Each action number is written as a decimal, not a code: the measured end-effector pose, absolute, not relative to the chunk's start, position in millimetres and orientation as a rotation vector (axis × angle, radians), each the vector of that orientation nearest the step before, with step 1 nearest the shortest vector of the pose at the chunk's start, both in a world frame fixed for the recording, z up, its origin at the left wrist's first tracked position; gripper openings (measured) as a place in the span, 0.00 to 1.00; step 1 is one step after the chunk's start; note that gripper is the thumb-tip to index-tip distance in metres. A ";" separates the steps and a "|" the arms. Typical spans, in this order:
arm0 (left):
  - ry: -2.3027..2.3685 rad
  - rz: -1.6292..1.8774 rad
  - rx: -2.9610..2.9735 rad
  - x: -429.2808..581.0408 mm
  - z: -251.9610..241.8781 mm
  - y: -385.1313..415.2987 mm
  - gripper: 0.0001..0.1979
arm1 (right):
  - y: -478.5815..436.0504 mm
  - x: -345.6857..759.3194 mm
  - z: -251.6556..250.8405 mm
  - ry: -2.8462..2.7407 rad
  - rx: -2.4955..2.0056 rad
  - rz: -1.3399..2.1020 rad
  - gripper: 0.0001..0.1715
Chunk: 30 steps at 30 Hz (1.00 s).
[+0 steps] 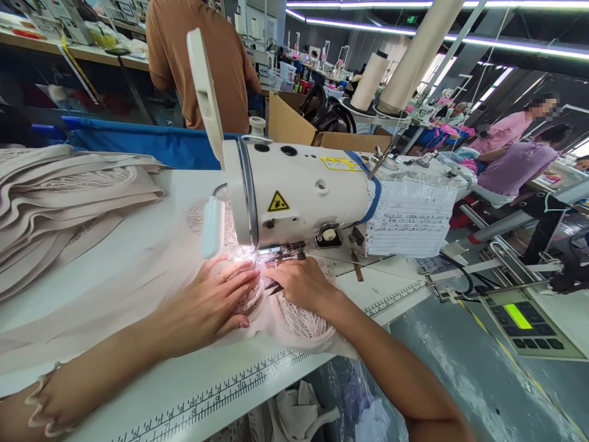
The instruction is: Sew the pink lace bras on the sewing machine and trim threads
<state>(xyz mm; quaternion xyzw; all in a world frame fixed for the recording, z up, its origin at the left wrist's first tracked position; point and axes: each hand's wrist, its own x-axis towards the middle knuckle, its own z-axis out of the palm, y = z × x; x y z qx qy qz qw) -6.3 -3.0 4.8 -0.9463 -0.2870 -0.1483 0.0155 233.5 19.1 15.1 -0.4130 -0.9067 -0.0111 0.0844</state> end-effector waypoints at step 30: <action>-0.972 -0.483 -2.893 -0.1 -0.4 -2.1 0.33 | 12.6 257.1 23.2 -2.788 -1.345 -0.109 0.15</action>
